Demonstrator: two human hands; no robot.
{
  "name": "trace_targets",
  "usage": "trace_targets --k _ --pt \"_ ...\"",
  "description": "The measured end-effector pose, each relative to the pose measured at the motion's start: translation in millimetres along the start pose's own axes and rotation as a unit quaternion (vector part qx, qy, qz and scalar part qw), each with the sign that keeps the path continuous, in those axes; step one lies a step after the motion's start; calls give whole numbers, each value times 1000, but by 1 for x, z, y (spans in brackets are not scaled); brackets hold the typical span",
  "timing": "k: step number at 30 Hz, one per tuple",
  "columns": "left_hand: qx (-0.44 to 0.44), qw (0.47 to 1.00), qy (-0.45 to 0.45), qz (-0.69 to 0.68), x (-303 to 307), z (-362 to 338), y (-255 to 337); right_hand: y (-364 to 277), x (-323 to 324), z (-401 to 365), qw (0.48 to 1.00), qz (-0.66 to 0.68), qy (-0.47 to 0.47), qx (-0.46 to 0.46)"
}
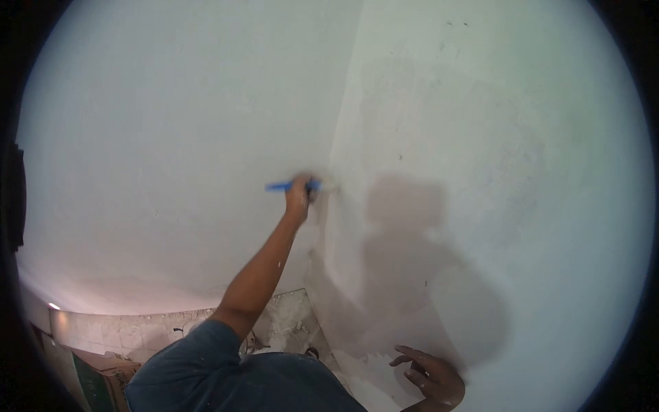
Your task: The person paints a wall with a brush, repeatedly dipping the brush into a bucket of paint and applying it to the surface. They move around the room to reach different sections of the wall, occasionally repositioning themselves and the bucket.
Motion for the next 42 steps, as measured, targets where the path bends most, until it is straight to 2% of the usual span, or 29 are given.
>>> trace_targets --k 2,3,4,5,6,7,10,11,13,15,18,20,22,23,25,27,29,30,31,32,33,35,36,39,41,42 --pt "-107 994 -22 6 -69 3 88 7 -1 1 1000 -12 -11 -12" --pt "-166 984 -61 -27 -102 -4 134 8 0 3 1000 -8 -8 26" --pt "-177 974 -103 -100 -126 5 160 6 1 3 998 -3 -5 64" --pt "-190 957 -161 -146 -147 -2 186 5 0 3 998 -5 -10 59" --pt "-177 956 -164 -167 -157 -7 194 5 0 5 999 -11 -3 50" --pt "-175 958 -157 -166 -150 -8 178 5 0 5 999 -16 3 42" --pt "-86 979 -116 -143 -89 7 68 8 0 4 999 -28 0 43" --pt "-128 980 -86 -123 -52 10 29 7 0 4 999 -27 0 43" --pt "-4 997 21 -71 23 -8 -52 6 -2 5 999 -33 -8 31" --pt "47 997 53 35 81 -19 -111 9 -3 6 999 -41 -9 31" --pt "38 994 11 101 73 -15 -113 7 -3 7 999 -50 -13 17" --pt "-112 970 11 214 20 7 -42 11 -2 8 998 -53 -17 -1" --pt "-97 993 -16 62 -39 8 47 14 -1 9 999 -47 -10 21" --pt "-140 988 -57 31 -57 18 79 12 -2 10 999 -47 -14 17" --pt "-98 970 -157 -160 -91 9 120 6 -3 12 998 -57 -1 -2" --pt "-90 977 -124 -146 -70 11 70 10 -5 11 999 -47 0 -2" --pt "-110 985 -59 -116 -20 8 -12 1 -3 13 999 -41 2 7" --pt "-70 981 -101 -150 12 8 -62 -9 -6 13 998 -60 -15 -27" --pt "-259 954 8 152 64 3 -106 -13 -8 16 995 -79 -31 -60" --pt "68 997 13 -45 95 -11 -151 -11 -9 19 994 -83 -31 -60" --pt "79 996 36 5 122 -23 -172 -11 -10 20 996 -82 -22 -29" --pt "95 992 64 53 131 -35 -177 -13 -10 20 996 -85 -18 -3" --pt "40 994 46 93 120 -27 -170 -13 -10 21 996 -84 -16 -10" --pt "-93 977 32 190 57 1 -78 -15 -10 21 996 -79 -18 -32" --pt "-75 996 -15 36 11 4 -3 -11 -10 21 996 -74 -22 -44" --pt "-76 996 -15 37 1 5 14 -10 -9 20 997 -79 -13 -22"
Point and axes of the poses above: each hand's wrist, its own z-axis towards the middle knuckle, its own x-axis out of the back of the hand, y = z × x, the point moved 8 cm from there along z, towards the middle knuckle, and after that the axes turned 2 degrees about y, right-handed, at the moved point
